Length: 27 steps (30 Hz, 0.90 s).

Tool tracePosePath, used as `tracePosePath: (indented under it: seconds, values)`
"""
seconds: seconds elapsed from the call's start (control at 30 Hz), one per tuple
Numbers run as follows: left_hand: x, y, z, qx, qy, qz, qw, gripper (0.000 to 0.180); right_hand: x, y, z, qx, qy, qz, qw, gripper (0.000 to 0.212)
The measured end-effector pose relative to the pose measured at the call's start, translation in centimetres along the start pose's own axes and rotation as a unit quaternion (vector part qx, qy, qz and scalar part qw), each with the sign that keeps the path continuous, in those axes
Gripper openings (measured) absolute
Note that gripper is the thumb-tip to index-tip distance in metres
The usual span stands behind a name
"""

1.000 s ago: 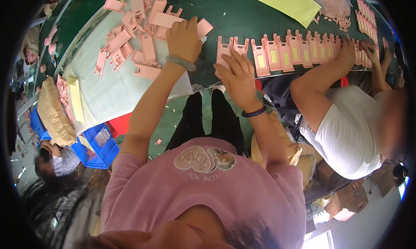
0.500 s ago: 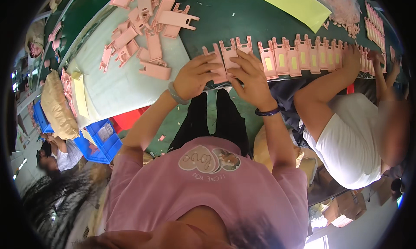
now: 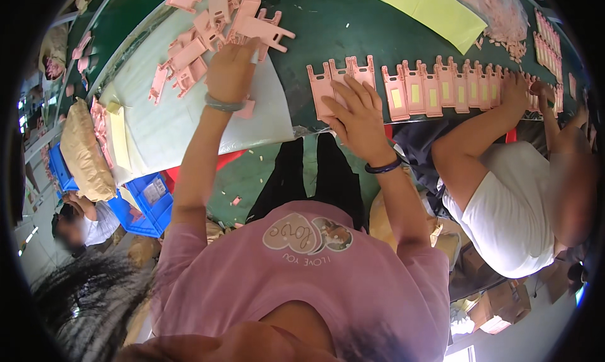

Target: Apply adhesive labels or strips to small pink plastic components at an assembly workbench.

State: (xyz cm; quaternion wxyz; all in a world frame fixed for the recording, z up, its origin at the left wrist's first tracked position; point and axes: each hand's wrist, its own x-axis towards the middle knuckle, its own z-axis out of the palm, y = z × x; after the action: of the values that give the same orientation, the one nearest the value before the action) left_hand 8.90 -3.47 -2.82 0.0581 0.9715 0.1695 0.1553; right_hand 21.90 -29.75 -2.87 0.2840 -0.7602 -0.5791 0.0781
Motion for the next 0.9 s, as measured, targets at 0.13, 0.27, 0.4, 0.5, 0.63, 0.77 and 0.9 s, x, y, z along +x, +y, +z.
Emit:
tracePosePath:
  seconds: [0.13, 0.27, 0.4, 0.5, 0.63, 0.77, 0.9]
  values:
    - [0.4, -0.1, -2.3, -0.052, 0.001, 0.044, 0.998, 0.036, -0.1, 0.2, 0.1, -0.001, 0.012, 0.004, 1.000, 0.034]
    - [-1.7, -0.2, -1.7, -0.101, -0.029, 0.031, 0.994, 0.033, -0.1, 0.0, 0.0, 0.002, 0.010, 0.006, 1.000, 0.034]
    - [-3.3, 4.2, -0.9, -0.095, -0.012, 0.081, 0.992, 0.022, 0.1, 0.0, 0.0, -0.001, 0.016, 0.006, 1.000, 0.035]
    - [-4.8, 7.8, -0.9, -0.096, -0.017, 0.078, 0.992, 0.019, 0.1, -0.1, 0.0, 0.004, 0.013, 0.006, 1.000, 0.035]
    - [-6.0, 9.7, 0.0, -0.122, -0.035, 0.113, 0.986, 0.017, 0.1, -0.1, 0.0, 0.001, 0.010, 0.007, 1.000, 0.035]
    - [-4.2, 9.7, -0.5, -0.161, 0.008, 0.008, 0.987, 0.032, 0.2, 0.0, 0.0, 0.005, 0.015, 0.008, 1.000, 0.034]
    - [-0.5, 9.0, -0.4, -0.096, -0.012, -0.093, 0.991, 0.059, 0.3, -0.1, -0.1, 0.005, 0.020, 0.009, 1.000, 0.034]
